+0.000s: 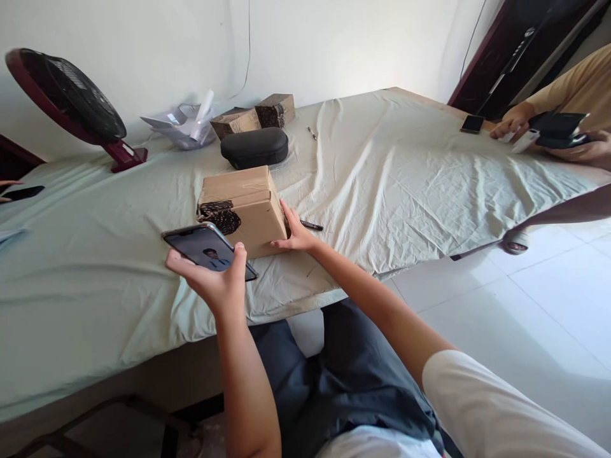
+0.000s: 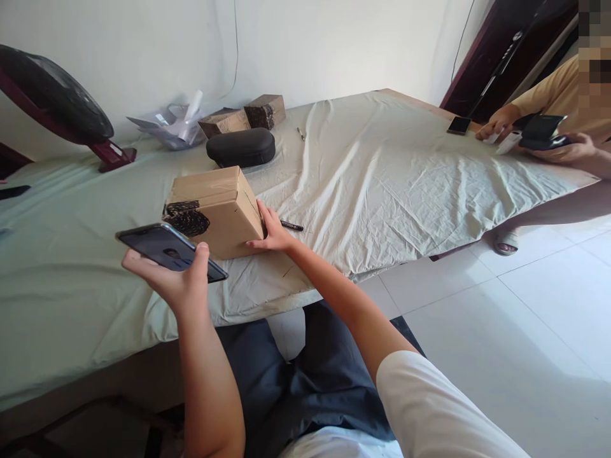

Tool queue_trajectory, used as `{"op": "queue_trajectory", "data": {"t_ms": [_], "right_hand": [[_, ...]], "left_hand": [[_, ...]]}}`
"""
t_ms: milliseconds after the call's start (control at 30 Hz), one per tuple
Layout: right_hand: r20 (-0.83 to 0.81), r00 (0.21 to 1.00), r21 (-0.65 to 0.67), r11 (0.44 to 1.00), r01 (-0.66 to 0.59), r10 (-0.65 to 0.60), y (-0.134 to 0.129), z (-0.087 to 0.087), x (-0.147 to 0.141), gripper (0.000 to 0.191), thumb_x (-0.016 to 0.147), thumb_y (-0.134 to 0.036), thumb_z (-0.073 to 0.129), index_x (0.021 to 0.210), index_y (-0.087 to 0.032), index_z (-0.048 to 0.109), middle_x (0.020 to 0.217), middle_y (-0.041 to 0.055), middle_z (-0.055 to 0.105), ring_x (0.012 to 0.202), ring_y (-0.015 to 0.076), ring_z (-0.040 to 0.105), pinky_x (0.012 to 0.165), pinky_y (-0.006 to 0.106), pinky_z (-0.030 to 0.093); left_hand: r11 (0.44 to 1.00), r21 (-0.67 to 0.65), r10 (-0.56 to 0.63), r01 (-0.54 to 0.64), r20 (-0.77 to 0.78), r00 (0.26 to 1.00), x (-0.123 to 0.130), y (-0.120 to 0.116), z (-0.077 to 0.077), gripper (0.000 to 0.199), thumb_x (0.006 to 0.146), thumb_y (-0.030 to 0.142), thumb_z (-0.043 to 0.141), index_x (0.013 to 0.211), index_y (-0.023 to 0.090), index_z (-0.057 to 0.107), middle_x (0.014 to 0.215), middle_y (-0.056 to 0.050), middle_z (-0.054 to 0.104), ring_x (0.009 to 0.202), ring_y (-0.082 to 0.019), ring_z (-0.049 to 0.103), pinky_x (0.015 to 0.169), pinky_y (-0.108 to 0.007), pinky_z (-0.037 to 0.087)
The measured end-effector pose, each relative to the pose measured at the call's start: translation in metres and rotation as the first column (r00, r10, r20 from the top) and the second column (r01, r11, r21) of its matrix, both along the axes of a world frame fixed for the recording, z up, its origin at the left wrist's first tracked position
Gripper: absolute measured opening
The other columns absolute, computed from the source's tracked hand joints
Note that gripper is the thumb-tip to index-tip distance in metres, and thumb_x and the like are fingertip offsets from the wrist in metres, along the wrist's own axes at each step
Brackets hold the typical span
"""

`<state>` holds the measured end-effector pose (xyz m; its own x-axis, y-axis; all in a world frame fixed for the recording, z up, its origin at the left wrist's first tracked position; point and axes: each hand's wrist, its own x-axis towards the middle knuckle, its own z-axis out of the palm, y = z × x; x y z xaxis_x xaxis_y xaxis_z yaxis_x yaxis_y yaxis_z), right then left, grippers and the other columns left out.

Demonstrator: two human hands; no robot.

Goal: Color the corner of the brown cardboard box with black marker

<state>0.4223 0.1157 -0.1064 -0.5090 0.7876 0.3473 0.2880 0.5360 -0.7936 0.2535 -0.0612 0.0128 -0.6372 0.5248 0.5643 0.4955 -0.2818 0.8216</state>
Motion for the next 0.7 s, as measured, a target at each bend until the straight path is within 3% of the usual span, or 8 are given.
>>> {"op": "queue_trajectory", "data": {"t_ms": [200,333,400,433,500,567,600,700], "right_hand": [[0.018,1.000,-0.001,1.000,-0.002,0.002,-0.003,0.004,0.000,0.160,0.080,-0.068,0.098,0.191,-0.010,-0.002,0.192,0.0330,0.026,0.180,0.0479,0.029,0.149,0.068,0.024],[0.016,1.000,-0.002,1.000,-0.009,0.009,-0.003,0.005,-0.001,0.160,0.080,-0.066,0.099,0.191,-0.009,-0.001,0.192,0.0330,0.025,0.180,0.0480,0.027,0.150,0.067,0.021],[-0.002,1.000,-0.004,1.000,-0.020,0.020,-0.002,0.003,-0.002,0.161,0.080,-0.071,0.097,0.191,-0.010,-0.002,0.193,0.0325,0.024,0.181,0.0484,0.025,0.150,0.067,0.019],[-0.013,1.000,-0.006,1.000,-0.026,0.026,-0.001,0.002,-0.002,0.162,0.079,-0.075,0.095,0.191,-0.011,-0.002,0.193,0.0320,0.025,0.181,0.0489,0.024,0.150,0.068,0.019],[-0.037,0.999,-0.008,0.999,-0.035,0.035,0.001,-0.001,-0.003,0.165,0.076,-0.083,0.093,0.192,-0.014,-0.002,0.193,0.0311,0.025,0.181,0.0503,0.024,0.150,0.070,0.018],[-0.049,0.998,-0.008,0.999,-0.043,0.042,0.003,-0.003,-0.004,0.167,0.074,-0.089,0.091,0.192,-0.015,-0.001,0.193,0.0303,0.024,0.181,0.0518,0.023,0.150,0.071,0.017],[-0.051,0.998,-0.008,0.999,-0.044,0.044,0.003,-0.004,-0.004,0.167,0.073,-0.091,0.090,0.192,-0.015,-0.001,0.194,0.0299,0.024,0.181,0.0523,0.022,0.150,0.071,0.016],[-0.047,0.998,0.003,0.999,-0.051,0.051,0.004,-0.005,-0.005,0.167,0.075,-0.092,0.088,0.192,-0.013,-0.001,0.194,0.0300,0.024,0.181,0.0528,0.021,0.150,0.071,0.015]], "left_hand": [[0.999,-0.028,-0.017,0.016,-0.040,0.999,-0.006,0.002,-0.002,0.081,0.075,0.036,0.092,0.138,0.026,0.042,0.147,-0.017,0.063,0.139,-0.037,0.070,0.122,-0.056,0.060],[0.970,-0.202,0.129,-0.133,-0.033,0.991,-0.046,-0.003,-0.018,0.092,0.069,0.043,0.098,0.147,0.021,0.053,0.155,-0.024,0.066,0.147,-0.048,0.068,0.128,-0.067,0.053],[0.880,-0.412,0.221,-0.236,-0.086,0.972,-0.075,-0.005,-0.025,0.099,0.066,0.045,0.100,0.151,0.017,0.058,0.162,-0.030,0.064,0.158,-0.057,0.061,0.136,-0.075,0.043],[0.799,-0.537,0.234,-0.272,-0.138,0.962,-0.088,-0.005,-0.029,0.103,0.067,0.046,0.100,0.155,0.014,0.059,0.167,-0.033,0.061,0.163,-0.060,0.055,0.137,-0.079,0.040],[0.550,-0.762,0.217,-0.341,-0.263,0.940,-0.109,-0.002,-0.034,0.106,0.077,0.053,0.093,0.166,0.009,0.054,0.169,-0.037,0.059,0.162,-0.063,0.055,0.132,-0.082,0.045],[0.384,-0.843,0.175,-0.377,-0.334,0.926,-0.121,0.004,-0.037,0.113,0.085,0.057,0.085,0.175,0.003,0.045,0.170,-0.040,0.056,0.159,-0.062,0.059,0.127,-0.080,0.051],[0.350,-0.854,0.159,-0.386,-0.352,0.923,-0.123,0.008,-0.039,0.115,0.086,0.058,0.083,0.178,0.001,0.041,0.172,-0.040,0.055,0.157,-0.062,0.060,0.126,-0.079,0.052],[0.347,-0.847,0.123,-0.404,-0.386,0.914,-0.124,0.024,-0.044,0.117,0.089,0.058,0.077,0.182,0.000,0.037,0.179,-0.038,0.049,0.160,-0.060,0.056,0.127,-0.076,0.052]]}}
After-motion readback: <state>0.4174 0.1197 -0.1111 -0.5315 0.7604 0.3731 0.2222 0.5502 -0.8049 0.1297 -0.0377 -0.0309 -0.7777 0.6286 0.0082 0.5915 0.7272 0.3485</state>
